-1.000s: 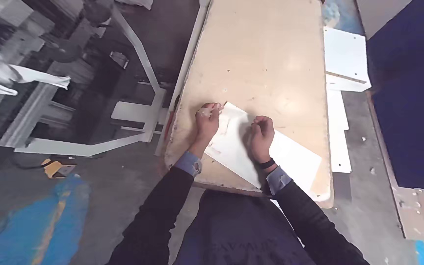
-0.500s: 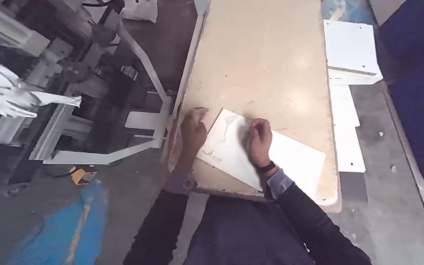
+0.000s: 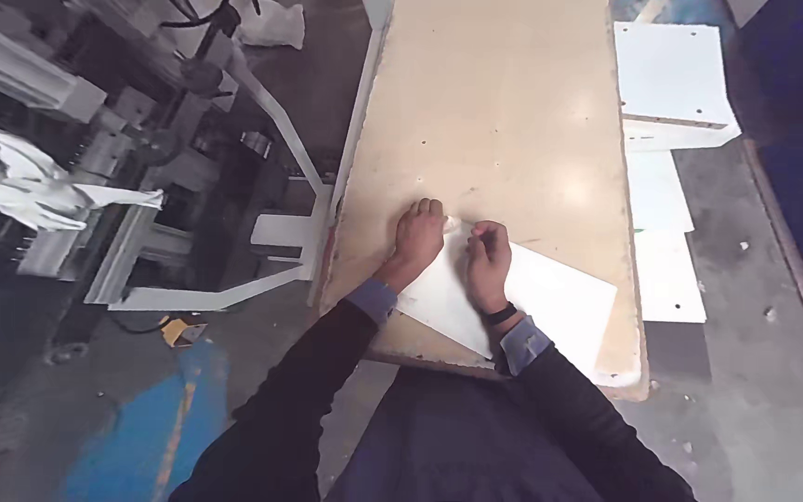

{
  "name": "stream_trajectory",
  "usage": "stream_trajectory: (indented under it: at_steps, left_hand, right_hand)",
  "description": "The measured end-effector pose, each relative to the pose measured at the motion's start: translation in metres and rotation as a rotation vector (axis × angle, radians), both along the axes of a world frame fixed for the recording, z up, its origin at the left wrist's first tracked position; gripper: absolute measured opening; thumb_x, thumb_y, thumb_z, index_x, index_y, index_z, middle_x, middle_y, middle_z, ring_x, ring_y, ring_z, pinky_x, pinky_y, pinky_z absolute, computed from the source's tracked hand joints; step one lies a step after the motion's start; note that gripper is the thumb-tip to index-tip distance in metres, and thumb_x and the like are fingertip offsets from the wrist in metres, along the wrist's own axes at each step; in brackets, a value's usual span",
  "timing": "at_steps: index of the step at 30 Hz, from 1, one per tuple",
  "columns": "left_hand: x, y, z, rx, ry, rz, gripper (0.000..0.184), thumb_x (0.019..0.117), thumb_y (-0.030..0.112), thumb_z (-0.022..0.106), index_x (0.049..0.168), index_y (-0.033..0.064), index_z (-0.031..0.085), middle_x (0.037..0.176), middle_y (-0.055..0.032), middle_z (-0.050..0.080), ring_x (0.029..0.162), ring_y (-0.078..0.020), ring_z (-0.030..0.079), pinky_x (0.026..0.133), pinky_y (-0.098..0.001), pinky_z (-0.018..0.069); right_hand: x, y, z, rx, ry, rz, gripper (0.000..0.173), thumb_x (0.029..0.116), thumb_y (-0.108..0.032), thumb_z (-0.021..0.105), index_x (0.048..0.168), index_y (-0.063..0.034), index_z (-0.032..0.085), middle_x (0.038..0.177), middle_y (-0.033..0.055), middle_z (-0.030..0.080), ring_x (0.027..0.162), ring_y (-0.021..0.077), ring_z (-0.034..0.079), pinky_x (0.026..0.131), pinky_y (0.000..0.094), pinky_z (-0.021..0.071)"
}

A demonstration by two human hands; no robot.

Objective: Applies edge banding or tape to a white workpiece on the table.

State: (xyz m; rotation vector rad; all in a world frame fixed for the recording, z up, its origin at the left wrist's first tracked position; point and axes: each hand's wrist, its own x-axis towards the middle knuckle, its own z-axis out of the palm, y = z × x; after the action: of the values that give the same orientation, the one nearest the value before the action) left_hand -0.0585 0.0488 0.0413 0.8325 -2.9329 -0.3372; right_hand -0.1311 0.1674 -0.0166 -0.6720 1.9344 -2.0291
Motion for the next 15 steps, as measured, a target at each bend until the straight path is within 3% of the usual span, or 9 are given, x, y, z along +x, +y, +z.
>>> stream_trajectory:
  at_steps: [2,6,9,12,15]
  left_hand:
    - [-0.001,0.003,0.003,0.098,-0.015,0.090,0.030,0.0997,0.015,0.064,0.123,-0.0028,0.059,0.127,-0.0283,0.059,0.117,-0.0475,0.061,0.089,-0.0611,0.0547]
    - [0.005,0.000,0.003,0.253,0.106,0.198,0.036,0.0951,0.004,0.064,0.128,-0.0051,0.054,0.128,-0.0302,0.058,0.114,-0.0474,0.062,0.093,-0.0616,0.0529]
    - [0.002,-0.011,-0.010,0.336,0.231,0.276,0.037,0.1020,0.007,0.056,0.136,-0.0065,0.050,0.133,-0.0314,0.057,0.120,-0.0480,0.060,0.100,-0.0620,0.0494]
    - [0.003,-0.012,-0.009,0.440,0.298,0.340,0.037,0.1093,0.018,0.046,0.136,-0.0077,0.050,0.130,-0.0318,0.059,0.122,-0.0459,0.060,0.103,-0.0604,0.0476]
    - [0.000,-0.028,-0.019,0.514,0.378,0.396,0.038,0.1102,0.021,0.043,0.130,-0.0079,0.056,0.125,-0.0289,0.063,0.121,-0.0388,0.061,0.106,-0.0547,0.0468]
  right_hand:
    - [0.000,0.001,0.000,0.009,0.009,-0.005,0.021,0.0991,-0.007,0.051,0.118,-0.0033,0.059,0.104,0.0084,0.066,0.085,0.0159,0.067,0.071,0.0363,0.0596]
    - [0.000,-0.001,-0.001,0.023,0.012,-0.025,0.021,0.0972,-0.008,0.050,0.116,-0.0048,0.059,0.101,0.0067,0.065,0.083,0.0151,0.066,0.070,0.0352,0.0589]
    - [-0.001,-0.002,-0.001,0.030,0.009,-0.020,0.021,0.0976,-0.008,0.050,0.117,-0.0045,0.059,0.102,0.0070,0.066,0.084,0.0153,0.066,0.071,0.0357,0.0595]
    - [0.000,-0.001,-0.002,0.038,0.037,-0.013,0.022,0.0968,-0.008,0.051,0.117,-0.0042,0.058,0.102,0.0073,0.065,0.083,0.0151,0.066,0.070,0.0351,0.0590]
    - [-0.001,-0.003,-0.001,0.085,0.071,-0.010,0.022,0.0966,-0.008,0.052,0.117,-0.0039,0.059,0.101,0.0078,0.065,0.081,0.0149,0.065,0.068,0.0347,0.0579]
